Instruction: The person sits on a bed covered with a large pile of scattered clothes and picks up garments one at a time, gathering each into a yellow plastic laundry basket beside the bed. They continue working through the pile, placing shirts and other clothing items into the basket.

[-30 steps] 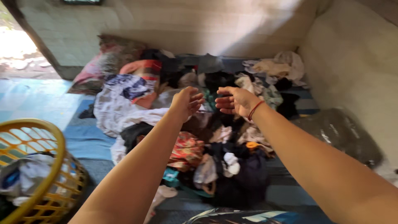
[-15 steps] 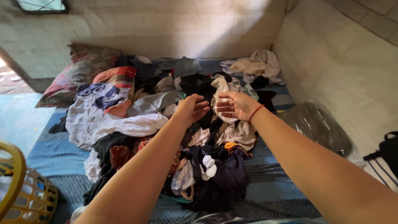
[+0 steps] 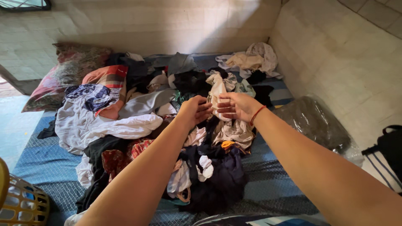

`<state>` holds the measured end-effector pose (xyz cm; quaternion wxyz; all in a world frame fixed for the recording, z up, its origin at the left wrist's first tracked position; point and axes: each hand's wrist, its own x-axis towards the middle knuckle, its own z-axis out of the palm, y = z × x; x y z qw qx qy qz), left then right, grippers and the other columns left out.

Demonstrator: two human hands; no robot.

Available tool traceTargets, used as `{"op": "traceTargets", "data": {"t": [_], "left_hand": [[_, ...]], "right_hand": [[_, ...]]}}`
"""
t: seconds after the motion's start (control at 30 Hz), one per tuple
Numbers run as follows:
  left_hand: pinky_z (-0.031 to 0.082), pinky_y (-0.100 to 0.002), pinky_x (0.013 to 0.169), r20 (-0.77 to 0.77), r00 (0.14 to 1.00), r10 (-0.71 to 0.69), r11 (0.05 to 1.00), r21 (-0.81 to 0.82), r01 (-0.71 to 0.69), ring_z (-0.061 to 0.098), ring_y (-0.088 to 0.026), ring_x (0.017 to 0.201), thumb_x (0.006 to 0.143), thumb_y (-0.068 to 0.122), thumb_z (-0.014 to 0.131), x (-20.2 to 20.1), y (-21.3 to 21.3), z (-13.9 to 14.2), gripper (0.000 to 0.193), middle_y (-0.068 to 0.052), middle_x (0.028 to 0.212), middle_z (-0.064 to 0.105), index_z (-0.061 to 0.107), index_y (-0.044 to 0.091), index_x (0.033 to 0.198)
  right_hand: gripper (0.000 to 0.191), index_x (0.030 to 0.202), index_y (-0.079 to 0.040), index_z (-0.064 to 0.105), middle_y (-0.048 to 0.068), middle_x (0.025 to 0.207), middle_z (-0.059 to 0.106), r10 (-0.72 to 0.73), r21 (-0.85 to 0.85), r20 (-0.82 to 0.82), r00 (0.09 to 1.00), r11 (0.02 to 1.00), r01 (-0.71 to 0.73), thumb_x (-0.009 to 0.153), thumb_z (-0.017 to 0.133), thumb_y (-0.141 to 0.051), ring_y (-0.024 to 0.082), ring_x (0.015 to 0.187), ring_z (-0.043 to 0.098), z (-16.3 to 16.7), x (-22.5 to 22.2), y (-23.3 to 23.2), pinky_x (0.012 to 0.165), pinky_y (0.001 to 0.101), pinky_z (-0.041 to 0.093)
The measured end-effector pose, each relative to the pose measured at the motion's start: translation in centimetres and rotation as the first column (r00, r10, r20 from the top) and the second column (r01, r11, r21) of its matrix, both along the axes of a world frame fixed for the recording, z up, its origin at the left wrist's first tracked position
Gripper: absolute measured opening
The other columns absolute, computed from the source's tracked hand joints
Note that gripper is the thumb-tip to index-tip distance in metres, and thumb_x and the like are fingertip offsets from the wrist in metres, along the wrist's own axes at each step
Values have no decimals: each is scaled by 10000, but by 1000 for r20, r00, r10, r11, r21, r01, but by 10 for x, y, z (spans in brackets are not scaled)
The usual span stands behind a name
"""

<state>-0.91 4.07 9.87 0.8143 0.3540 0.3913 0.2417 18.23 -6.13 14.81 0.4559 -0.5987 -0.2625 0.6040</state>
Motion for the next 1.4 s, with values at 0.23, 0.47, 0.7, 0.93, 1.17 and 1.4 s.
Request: {"op": "traceTargets", "data": {"t": [0.23,0.47,0.7,0.93,1.17,1.4], "left_hand": [[569,-314,690,-18,997,80,996,40,-79,759,-183,869,902,282,621,39,-10,13,302,-35,1035,773,666,107,1144],[579,-349,721,-43,986,160,980,126,-154,764,-235,888,906,292,630,93,-40,17,329,-80,1069,769,642,86,1162],[499,-421,989,-480,747,460,543,818,191,650,-366,1161,856,347,698,106,-56,9,647,-217,1239,690,528,117,1436],[476,-443,1041,-532,698,480,468,828,309,609,-398,1235,852,369,665,77,-71,-3,683,-247,1279,666,515,62,1444],[487,-442,1027,-537,725,431,460,822,335,633,-405,1197,825,348,669,46,-74,-3,697,-263,1242,677,515,50,1436],[487,-446,1015,-545,724,423,449,820,355,645,-399,1177,819,348,673,26,-71,-12,695,-249,1213,693,524,62,1435]], "right_hand": [[320,1123,-114,683,54,1068,694,52,9,19,998,999,-52,910,689,-353,184,961,706,10,48,9,818,340,586],[360,1118,-67,690,85,1091,716,189,13,65,980,982,-190,930,668,-372,211,1001,709,7,125,12,846,374,580],[513,1372,-195,593,-9,1405,576,185,136,316,930,962,-238,887,671,-346,209,1367,445,-8,164,21,957,485,429],[586,1433,-192,554,20,1511,523,163,134,339,927,966,-219,890,701,-355,246,1441,384,-18,156,27,983,484,427],[616,1431,-178,565,40,1525,506,129,135,318,939,974,-179,853,711,-332,246,1438,388,-31,116,35,969,499,459],[653,1458,-172,527,56,1524,541,134,99,385,913,978,-185,863,729,-346,251,1418,442,-44,88,39,1044,516,437]]}}
